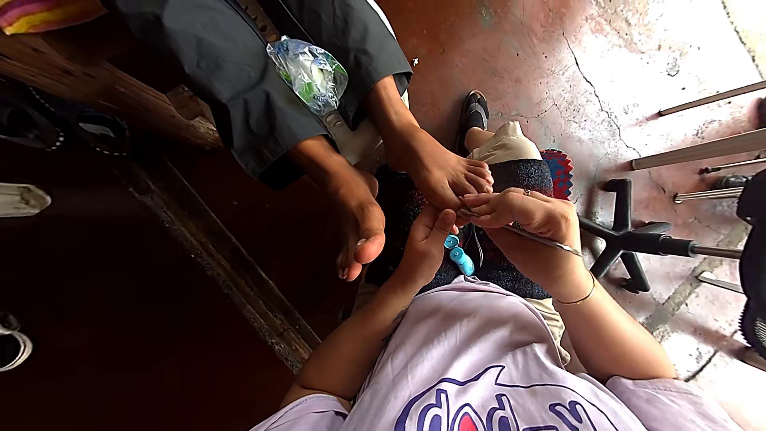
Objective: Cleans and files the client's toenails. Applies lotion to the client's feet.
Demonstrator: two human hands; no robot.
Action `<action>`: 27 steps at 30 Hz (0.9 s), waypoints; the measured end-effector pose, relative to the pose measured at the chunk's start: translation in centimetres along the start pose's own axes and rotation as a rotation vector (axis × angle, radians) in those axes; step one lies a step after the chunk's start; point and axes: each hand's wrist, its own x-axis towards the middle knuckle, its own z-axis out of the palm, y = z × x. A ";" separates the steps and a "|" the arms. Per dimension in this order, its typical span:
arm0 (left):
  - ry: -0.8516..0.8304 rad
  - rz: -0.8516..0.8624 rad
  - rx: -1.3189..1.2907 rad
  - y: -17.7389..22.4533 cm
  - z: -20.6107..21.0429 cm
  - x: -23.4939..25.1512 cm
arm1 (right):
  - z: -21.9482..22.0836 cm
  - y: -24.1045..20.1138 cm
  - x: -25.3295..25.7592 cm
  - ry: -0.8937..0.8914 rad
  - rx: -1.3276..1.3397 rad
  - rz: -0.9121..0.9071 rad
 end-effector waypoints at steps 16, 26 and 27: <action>0.003 0.003 0.011 -0.1 -0.1 0.0 | -0.2 0.3 -0.3 -0.023 -0.011 -0.028; 0.015 0.004 0.030 -0.1 -0.1 0.1 | -0.2 -0.1 -0.2 -0.044 -0.083 -0.081; 0.018 0.005 0.042 -0.1 0.0 0.1 | 0.1 -0.1 -0.3 -0.044 -0.119 -0.104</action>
